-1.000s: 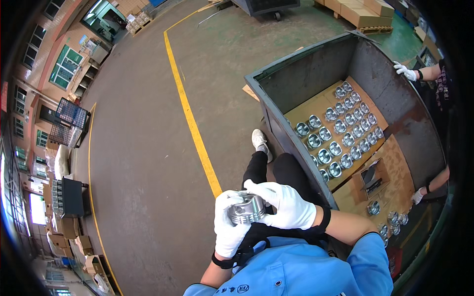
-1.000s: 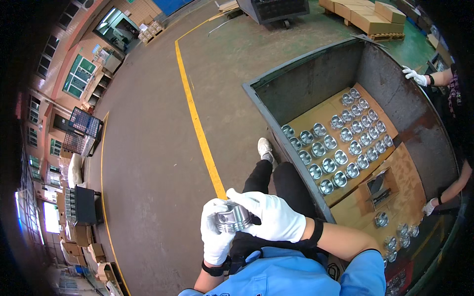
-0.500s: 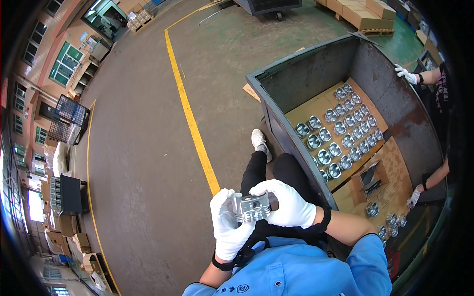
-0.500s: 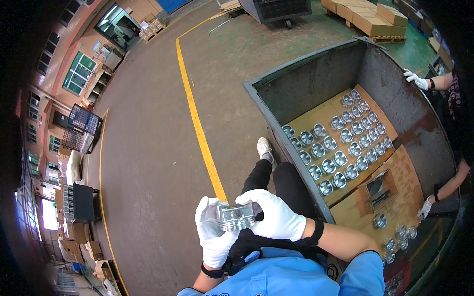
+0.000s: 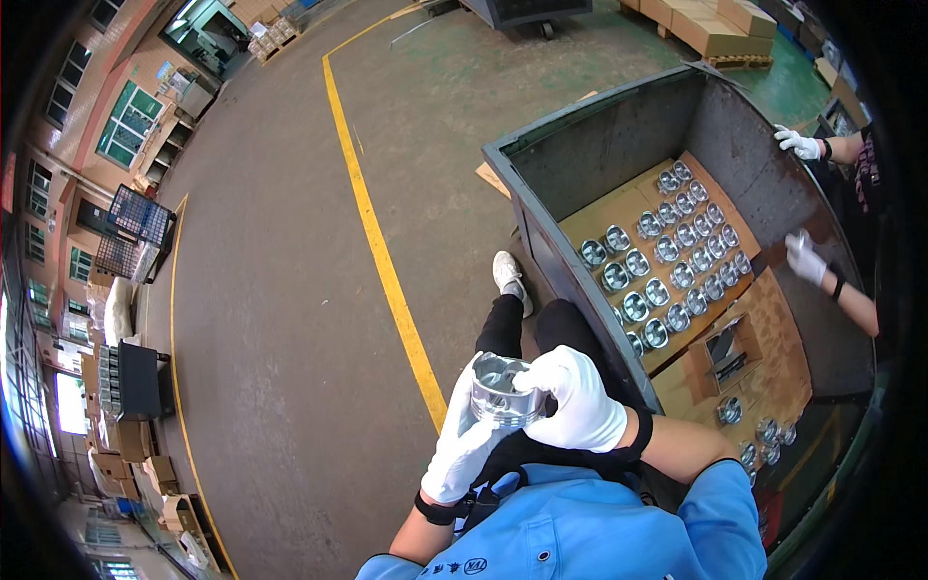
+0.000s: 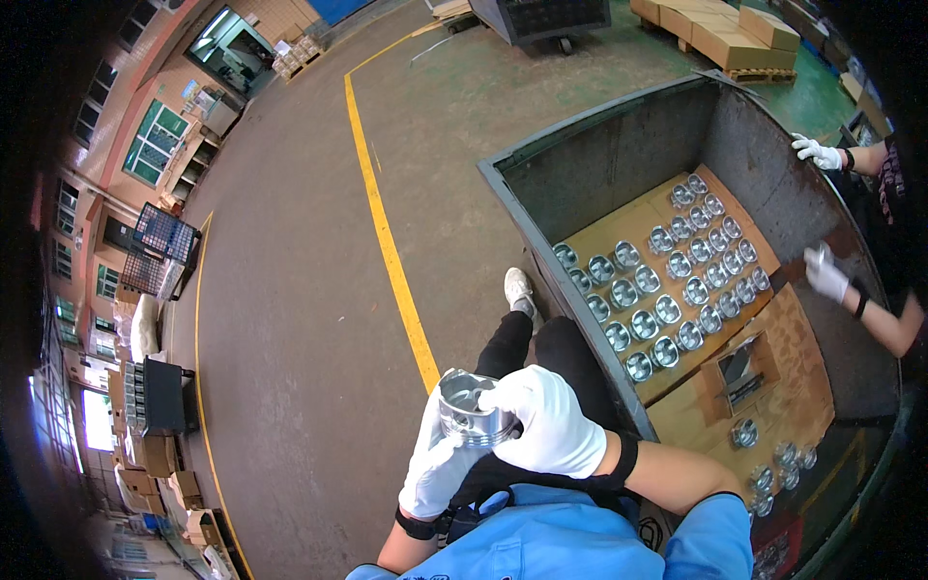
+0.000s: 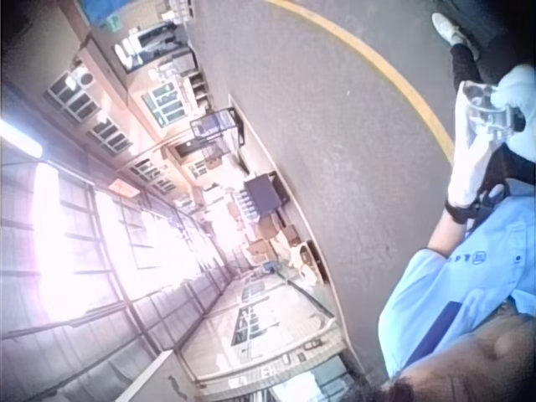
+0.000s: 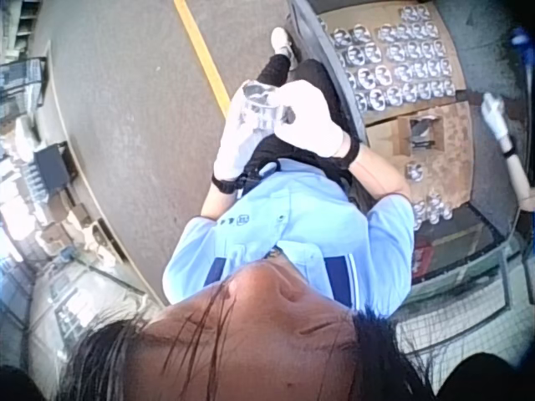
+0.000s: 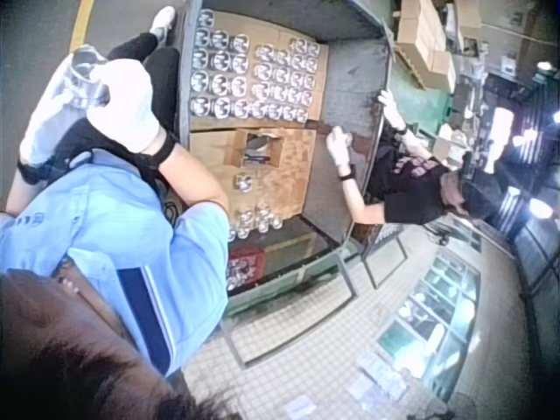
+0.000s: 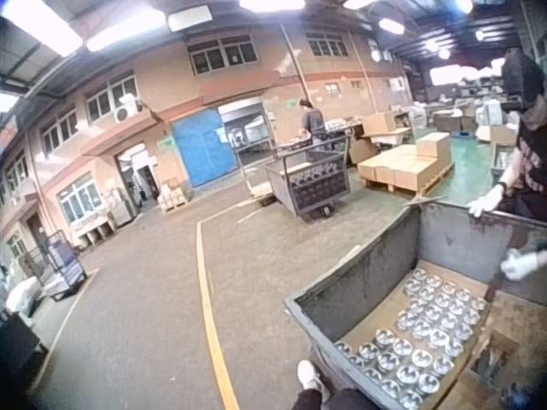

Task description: Inspecting metal pistons for quality and arranging them in a container on a factory floor.

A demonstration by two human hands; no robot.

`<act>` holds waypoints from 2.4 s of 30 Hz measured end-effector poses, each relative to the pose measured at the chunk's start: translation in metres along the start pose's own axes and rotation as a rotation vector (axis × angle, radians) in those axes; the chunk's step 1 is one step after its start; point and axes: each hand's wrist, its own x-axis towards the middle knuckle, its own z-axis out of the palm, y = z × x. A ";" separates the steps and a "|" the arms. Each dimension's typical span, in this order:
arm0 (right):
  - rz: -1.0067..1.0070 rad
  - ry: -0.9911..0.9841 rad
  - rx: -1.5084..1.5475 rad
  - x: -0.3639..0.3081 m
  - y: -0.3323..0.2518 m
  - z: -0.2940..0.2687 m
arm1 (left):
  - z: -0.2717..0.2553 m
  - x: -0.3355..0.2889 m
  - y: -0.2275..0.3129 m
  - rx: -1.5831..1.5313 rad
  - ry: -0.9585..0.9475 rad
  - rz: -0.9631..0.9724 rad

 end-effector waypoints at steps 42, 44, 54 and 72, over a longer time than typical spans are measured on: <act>0.069 -0.007 0.044 0.007 -0.027 -0.013 | 0.004 -0.013 0.000 -0.161 -0.044 -0.178; 0.055 -0.020 0.080 0.008 -0.027 -0.012 | 0.002 -0.015 -0.003 -0.150 -0.059 -0.154; 0.131 -0.228 0.191 0.006 -0.016 -0.006 | 0.003 -0.025 0.013 0.706 0.239 0.215; 0.070 -0.058 -0.044 0.006 -0.024 -0.005 | 0.009 -0.016 0.001 -0.057 0.071 -0.098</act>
